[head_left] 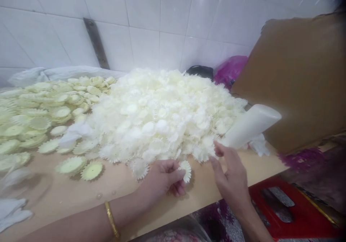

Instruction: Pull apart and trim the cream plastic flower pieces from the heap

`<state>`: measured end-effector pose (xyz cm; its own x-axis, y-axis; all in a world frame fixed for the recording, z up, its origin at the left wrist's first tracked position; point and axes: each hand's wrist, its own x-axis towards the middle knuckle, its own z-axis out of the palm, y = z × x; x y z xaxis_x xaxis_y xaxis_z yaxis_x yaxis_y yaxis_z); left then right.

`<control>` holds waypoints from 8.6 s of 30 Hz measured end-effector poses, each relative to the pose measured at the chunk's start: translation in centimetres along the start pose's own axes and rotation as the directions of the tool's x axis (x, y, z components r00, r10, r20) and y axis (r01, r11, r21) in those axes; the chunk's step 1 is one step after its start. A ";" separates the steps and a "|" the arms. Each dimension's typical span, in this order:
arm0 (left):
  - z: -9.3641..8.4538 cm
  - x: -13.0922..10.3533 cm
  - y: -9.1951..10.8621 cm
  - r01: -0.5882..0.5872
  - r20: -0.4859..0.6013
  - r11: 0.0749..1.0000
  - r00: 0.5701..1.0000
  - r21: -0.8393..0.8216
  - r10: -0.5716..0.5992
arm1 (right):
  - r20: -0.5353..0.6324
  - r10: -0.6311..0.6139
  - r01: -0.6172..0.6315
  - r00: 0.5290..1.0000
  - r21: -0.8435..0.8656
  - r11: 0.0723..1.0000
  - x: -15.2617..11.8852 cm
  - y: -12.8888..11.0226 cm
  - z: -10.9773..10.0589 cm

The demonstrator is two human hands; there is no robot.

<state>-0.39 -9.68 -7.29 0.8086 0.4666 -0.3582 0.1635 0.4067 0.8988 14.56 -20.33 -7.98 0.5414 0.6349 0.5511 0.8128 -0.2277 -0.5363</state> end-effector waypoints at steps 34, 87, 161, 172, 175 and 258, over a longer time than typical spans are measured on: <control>0.0 -0.1 -0.1 -0.028 0.059 0.999 0.998 -0.016 0.029 | 0.523 -0.017 -0.239 0.852 0.418 0.876 -1.1 -2.6 -0.1; -0.2 0.2 -0.3 0.007 0.011 0.999 1.000 -0.046 -0.007 | 0.110 0.045 -0.057 0.993 0.110 0.992 0.7 0.5 0.0; -0.4 0.1 0.1 -0.019 0.111 0.997 0.993 -0.081 0.028 | 0.670 -0.040 -0.515 0.741 0.606 0.607 -0.6 -2.8 1.3; -0.4 0.0 -0.2 -0.052 0.110 0.992 0.992 -0.117 0.065 | 0.693 -0.054 -0.484 0.719 0.555 0.676 -0.4 -2.6 0.5; -0.3 -0.1 -0.2 -0.069 0.117 0.997 0.990 -0.037 0.073 | 0.657 -0.019 -0.451 0.754 0.538 0.712 -0.5 -2.7 0.8; 0.0 -0.8 -1.2 -0.248 0.023 0.867 0.964 0.433 0.265 | -0.029 -0.041 0.042 0.999 0.022 0.999 0.4 2.3 0.6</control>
<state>-1.22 -10.51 -8.08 0.8356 0.5399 -0.1013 0.1854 -0.1036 0.9772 16.52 -20.14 -9.43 0.5135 0.6223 0.5908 0.8297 -0.1844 -0.5269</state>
